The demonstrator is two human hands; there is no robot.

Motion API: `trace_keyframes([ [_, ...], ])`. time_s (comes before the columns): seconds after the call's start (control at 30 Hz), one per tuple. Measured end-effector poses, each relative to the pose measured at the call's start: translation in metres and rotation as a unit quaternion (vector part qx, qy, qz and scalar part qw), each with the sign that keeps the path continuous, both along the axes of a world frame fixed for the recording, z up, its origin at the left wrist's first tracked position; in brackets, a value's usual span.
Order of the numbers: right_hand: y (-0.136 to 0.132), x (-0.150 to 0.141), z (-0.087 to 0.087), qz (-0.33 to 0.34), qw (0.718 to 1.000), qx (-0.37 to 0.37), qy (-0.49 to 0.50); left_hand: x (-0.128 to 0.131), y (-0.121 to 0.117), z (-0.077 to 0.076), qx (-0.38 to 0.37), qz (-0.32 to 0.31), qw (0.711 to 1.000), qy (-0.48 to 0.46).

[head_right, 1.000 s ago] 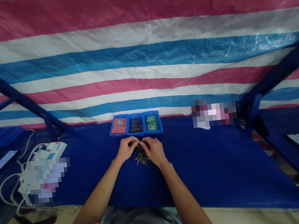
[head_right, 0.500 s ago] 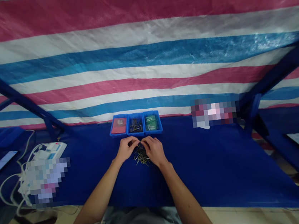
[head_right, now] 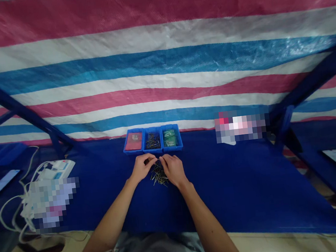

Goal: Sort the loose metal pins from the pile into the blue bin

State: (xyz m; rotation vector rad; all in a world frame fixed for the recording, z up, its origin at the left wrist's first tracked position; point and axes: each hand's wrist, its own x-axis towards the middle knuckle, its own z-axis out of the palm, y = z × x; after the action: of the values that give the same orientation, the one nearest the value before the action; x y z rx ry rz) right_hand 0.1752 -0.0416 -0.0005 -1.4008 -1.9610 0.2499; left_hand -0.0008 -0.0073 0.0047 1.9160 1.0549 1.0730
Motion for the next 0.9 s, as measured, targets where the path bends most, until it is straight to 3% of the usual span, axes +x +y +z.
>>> trace_keyframes([
  [0.17, 0.0011, 0.0002, -0.0013, -0.009, 1.000, -0.011, 0.008, -0.0002, 0.0000, -0.0002, 0.004, -0.002, 1.000, 0.003],
  [0.5, 0.0002, 0.0020, -0.0013, 0.044, 0.995, 0.000, 0.092, -0.0024, 0.0012, -0.0021, -0.006, 0.011, 1.000, 0.005],
  [0.9, 0.0016, 0.0025, -0.0031, 0.024, 0.997, 0.004, 0.074, -0.0006, 0.0006, -0.0006, -0.004, 0.000, 1.000, 0.005],
])
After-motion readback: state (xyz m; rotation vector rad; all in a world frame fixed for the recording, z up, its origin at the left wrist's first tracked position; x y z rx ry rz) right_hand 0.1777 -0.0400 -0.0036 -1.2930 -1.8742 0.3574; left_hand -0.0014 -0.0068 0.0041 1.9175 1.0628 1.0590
